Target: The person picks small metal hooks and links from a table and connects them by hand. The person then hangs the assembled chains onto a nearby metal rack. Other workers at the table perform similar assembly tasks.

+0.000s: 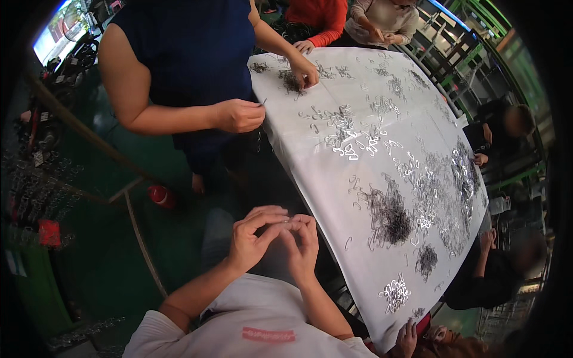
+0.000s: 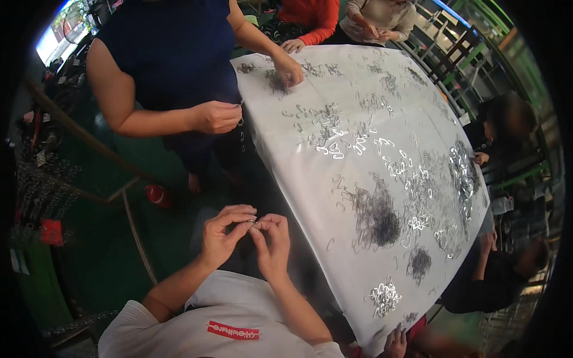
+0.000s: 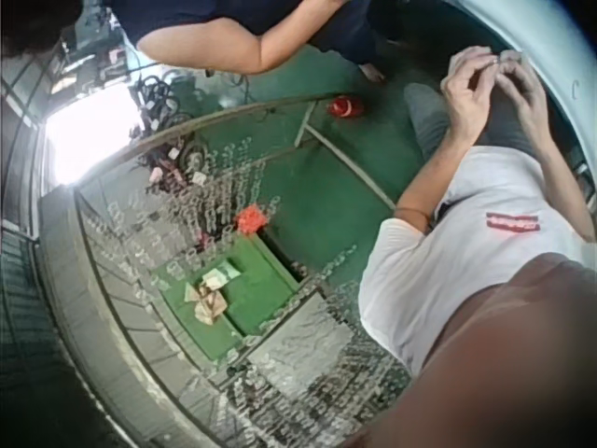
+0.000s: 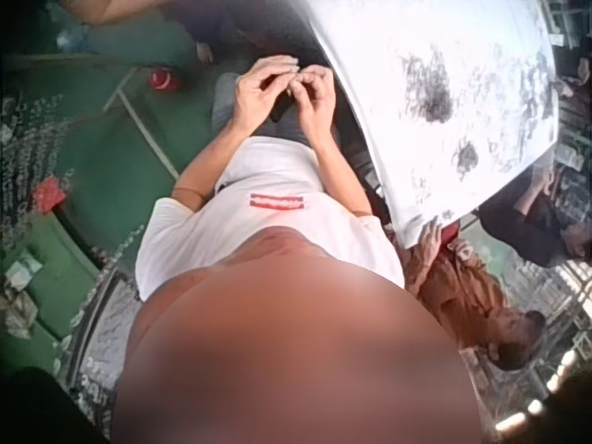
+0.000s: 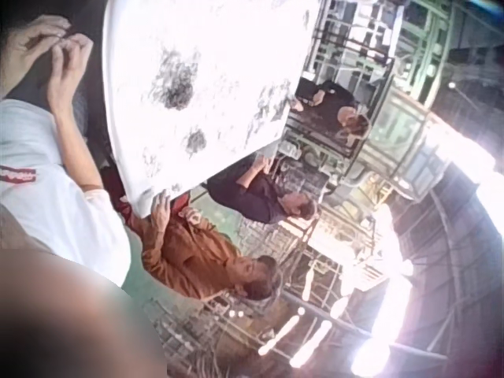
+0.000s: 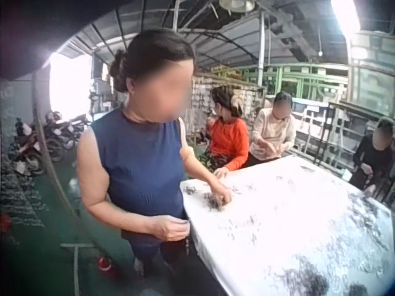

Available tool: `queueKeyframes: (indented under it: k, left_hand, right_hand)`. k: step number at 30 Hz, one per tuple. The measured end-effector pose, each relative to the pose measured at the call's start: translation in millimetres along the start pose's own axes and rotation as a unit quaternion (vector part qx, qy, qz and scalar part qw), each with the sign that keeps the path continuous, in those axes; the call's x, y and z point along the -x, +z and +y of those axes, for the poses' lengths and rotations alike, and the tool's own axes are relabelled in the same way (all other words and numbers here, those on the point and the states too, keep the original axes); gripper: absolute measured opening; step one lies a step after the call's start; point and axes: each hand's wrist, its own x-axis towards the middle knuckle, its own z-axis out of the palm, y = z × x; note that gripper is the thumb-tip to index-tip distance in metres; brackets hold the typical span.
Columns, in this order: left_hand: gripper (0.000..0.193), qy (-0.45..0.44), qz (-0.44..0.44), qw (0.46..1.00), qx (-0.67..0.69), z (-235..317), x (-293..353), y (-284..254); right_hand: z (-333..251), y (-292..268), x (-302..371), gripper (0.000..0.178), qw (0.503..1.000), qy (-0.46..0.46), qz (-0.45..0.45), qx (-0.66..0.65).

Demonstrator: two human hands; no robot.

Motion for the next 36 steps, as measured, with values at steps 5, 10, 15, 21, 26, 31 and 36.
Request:
queueKeyframes:
  k: [5, 10, 15, 21, 26, 31, 36]
  left_hand:
    - [0.018, 0.021, 0.012, 1.000, -0.002, -7.0, 0.4, -0.7]
    - [0.018, 0.018, 0.010, 1.000, 0.017, -17.0, 0.0, -0.5]
    - [0.015, 0.026, -0.002, 1.000, 0.006, -21.2, -3.7, -3.0]
    - [0.016, 0.028, 0.005, 1.000, -0.006, -26.1, -6.9, 0.0]
    - [0.016, 0.024, 0.007, 1.000, -0.014, -28.5, -6.3, 1.3]
    - [0.016, 0.017, 0.004, 1.000, -0.016, -34.0, -2.3, 1.8]
    - [0.016, 0.013, -0.004, 1.000, 0.000, -38.7, 4.8, 4.5]
  right_hand:
    - [7.3, 2.1, -3.7, 0.014, 1.000, -0.001, -0.019, -0.018]
    - [41.4, -39.5, -28.9, 0.018, 0.999, -0.002, -0.031, 0.023]
    - [97.8, -133.7, -118.3, 0.009, 0.949, 0.041, 0.081, 0.302]
    - [134.4, -162.2, -164.6, 0.019, 0.889, 0.211, 0.005, 0.406]
    - [146.0, -151.7, -188.2, 0.019, 0.871, 0.176, -0.054, 0.456]
    - [151.7, -158.7, -208.0, 0.020, 0.842, 0.162, -0.152, 0.492]
    - [126.5, -168.6, -187.7, 0.024, 0.884, 0.150, -0.170, 0.408]
